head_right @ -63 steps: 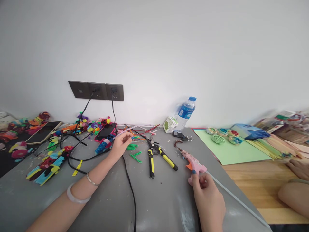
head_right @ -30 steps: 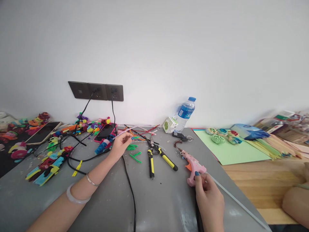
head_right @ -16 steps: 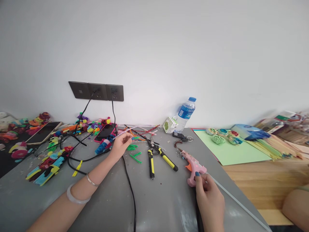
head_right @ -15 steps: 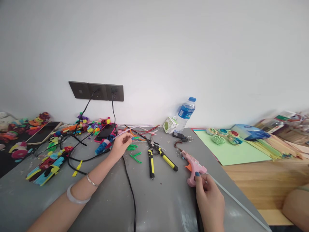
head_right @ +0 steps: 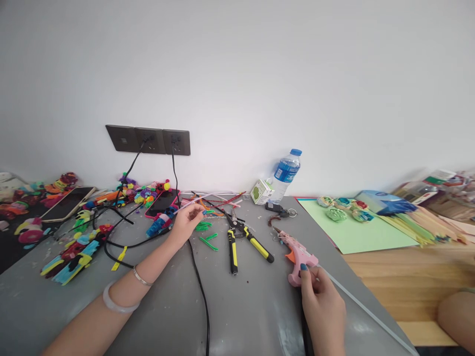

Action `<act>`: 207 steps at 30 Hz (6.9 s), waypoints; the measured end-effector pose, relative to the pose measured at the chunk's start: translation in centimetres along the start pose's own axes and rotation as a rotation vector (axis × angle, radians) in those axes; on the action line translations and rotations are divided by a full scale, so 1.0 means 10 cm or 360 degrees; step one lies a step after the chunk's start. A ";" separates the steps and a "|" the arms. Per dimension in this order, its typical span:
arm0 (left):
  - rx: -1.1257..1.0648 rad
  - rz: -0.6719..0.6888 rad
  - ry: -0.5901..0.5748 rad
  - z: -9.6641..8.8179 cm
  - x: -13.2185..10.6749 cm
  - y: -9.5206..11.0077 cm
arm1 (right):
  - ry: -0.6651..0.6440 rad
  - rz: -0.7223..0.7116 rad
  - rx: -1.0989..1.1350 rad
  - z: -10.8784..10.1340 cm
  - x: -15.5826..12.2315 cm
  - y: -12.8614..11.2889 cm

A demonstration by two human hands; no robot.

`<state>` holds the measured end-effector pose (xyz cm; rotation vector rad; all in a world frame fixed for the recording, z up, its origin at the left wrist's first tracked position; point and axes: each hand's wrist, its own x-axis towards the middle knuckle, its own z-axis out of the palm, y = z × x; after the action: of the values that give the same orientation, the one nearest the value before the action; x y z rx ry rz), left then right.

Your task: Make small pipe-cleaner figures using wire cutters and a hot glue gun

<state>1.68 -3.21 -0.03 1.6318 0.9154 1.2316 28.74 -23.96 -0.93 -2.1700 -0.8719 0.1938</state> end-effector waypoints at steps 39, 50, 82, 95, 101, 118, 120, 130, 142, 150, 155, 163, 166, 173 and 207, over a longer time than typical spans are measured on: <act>0.0033 0.0019 -0.0039 0.00 0.00 0.01 | -0.0042 0.0075 -0.0038 -0.01 0.00 -0.02; 0.0029 0.0015 -0.0053 0.01 0.00 0.01 | 0.0151 -0.0280 0.0156 0.05 -0.07 -0.22; -0.0496 -0.0272 0.0052 0.02 0.04 0.02 | -0.0474 -0.0782 0.0164 0.63 -0.10 -0.95; -0.1387 -0.0674 -0.0146 0.01 0.04 0.13 | -0.0529 -0.1018 0.0167 0.77 -0.09 -0.94; -0.1399 -0.0718 -0.0165 0.02 0.01 0.17 | -0.0560 -0.1050 0.0215 0.78 -0.11 -0.92; -0.1352 -0.0726 -0.0211 0.05 0.00 0.16 | -0.0642 -0.1103 0.0168 0.76 -0.12 -0.95; -0.1346 -0.0718 -0.0219 0.05 0.01 0.15 | -0.0640 -0.1089 0.0160 0.76 -0.13 -0.95; -0.1289 -0.0677 -0.0223 0.04 0.01 0.14 | -0.0667 -0.1072 0.0171 0.75 -0.15 -0.94; -0.1153 -0.0604 -0.0213 0.05 0.01 0.14 | -0.0527 -0.1070 0.0008 0.77 -0.14 -0.94; -0.1081 -0.0558 -0.0216 0.05 0.00 0.11 | -0.0532 -0.1066 -0.0029 0.76 -0.16 -0.95; -0.1053 -0.0541 -0.0207 0.06 0.00 0.12 | -0.0512 -0.1066 -0.0039 0.76 -0.16 -0.96; -0.1063 -0.0541 -0.0168 0.08 -0.03 0.23 | -0.0486 -0.1080 0.0014 0.77 -0.16 -0.91; -0.1095 -0.0559 -0.0167 0.09 -0.03 0.23 | -0.0447 -0.1059 -0.0012 0.78 -0.17 -0.91; -0.1093 -0.0549 -0.0150 0.09 -0.02 0.18 | -0.0426 -0.1019 -0.0021 0.79 -0.17 -0.91; -0.1349 -0.0596 -0.0145 0.08 -0.01 0.19 | -0.0648 -0.1108 0.0121 0.77 -0.14 -0.93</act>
<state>2.49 -4.18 1.63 0.7901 0.4910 1.0552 19.75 -15.80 0.19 -1.6568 -1.7589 0.3128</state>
